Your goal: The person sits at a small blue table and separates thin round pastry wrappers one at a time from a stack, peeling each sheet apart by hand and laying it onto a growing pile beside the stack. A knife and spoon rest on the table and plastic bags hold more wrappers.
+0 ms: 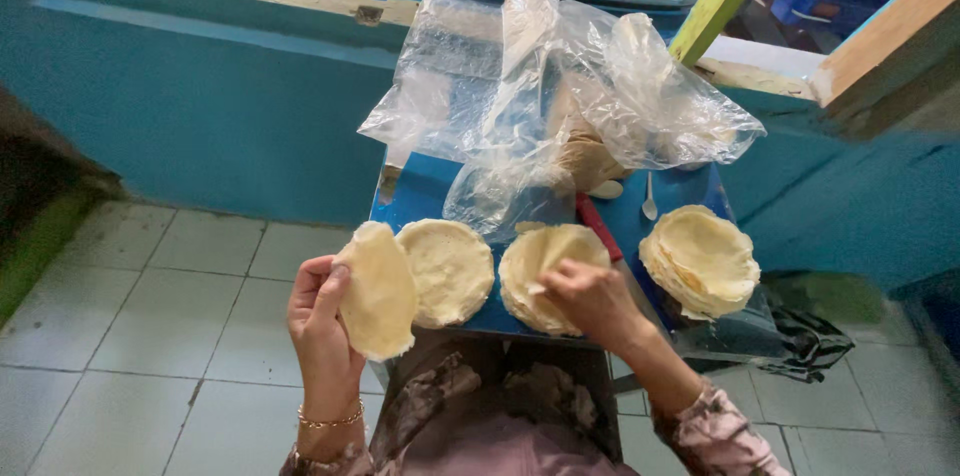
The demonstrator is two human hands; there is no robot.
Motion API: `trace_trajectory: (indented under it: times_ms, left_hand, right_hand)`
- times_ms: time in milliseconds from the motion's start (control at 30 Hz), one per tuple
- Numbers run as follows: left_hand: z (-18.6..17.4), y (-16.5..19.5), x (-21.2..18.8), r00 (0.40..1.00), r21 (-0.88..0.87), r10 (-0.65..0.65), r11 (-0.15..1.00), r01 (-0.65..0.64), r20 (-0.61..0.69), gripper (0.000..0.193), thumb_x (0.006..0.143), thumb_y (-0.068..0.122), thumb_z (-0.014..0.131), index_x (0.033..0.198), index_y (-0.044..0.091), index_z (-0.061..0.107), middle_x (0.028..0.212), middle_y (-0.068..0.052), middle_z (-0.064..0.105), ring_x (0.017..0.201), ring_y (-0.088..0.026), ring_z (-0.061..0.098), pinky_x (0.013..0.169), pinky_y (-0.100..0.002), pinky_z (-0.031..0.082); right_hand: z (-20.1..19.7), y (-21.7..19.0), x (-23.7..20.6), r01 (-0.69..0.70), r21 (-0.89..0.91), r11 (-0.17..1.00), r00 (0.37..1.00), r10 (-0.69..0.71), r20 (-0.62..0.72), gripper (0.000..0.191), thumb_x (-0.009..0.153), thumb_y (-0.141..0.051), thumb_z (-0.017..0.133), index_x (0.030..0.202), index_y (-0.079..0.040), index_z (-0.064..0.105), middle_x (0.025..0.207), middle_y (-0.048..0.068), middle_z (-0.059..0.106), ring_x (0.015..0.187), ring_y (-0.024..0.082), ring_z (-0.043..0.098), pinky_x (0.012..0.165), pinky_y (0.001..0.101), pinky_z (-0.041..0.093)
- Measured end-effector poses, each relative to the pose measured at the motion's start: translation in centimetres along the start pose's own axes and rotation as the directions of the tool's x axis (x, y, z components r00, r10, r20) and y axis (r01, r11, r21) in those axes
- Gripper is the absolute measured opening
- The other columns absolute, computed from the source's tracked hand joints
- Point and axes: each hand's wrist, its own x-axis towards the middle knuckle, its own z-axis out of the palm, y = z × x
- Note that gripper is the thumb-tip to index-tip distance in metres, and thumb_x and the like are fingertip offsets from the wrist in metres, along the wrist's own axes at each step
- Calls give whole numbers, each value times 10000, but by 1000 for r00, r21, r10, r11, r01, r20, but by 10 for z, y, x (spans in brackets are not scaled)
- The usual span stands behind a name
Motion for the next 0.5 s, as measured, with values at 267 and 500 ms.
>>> trace_trajectory:
  times_ms: [267,500]
  left_hand:
    - [8,-9,-4,999,-2,-29,1000,29,42,65,1013,59,606,1067,30,627,947,-19,650,816,-82,626,696,-249,544]
    - [60,-37,-18,812,720,-35,484,-496,583,455,904,37,623,1350,126,632,731,-72,600,622,-194,617,577,-334,543]
  right_hand:
    - [3,-31,-31,-111,4,994,983,110,-148,333,844,-154,741,1170,-93,714,887,54,686,851,266,665,747,395,544]
    - [6,-28,-46,-80,94,992,985,93,-147,186,855,-227,745,1011,-125,753,932,34,725,900,270,671,830,414,507]
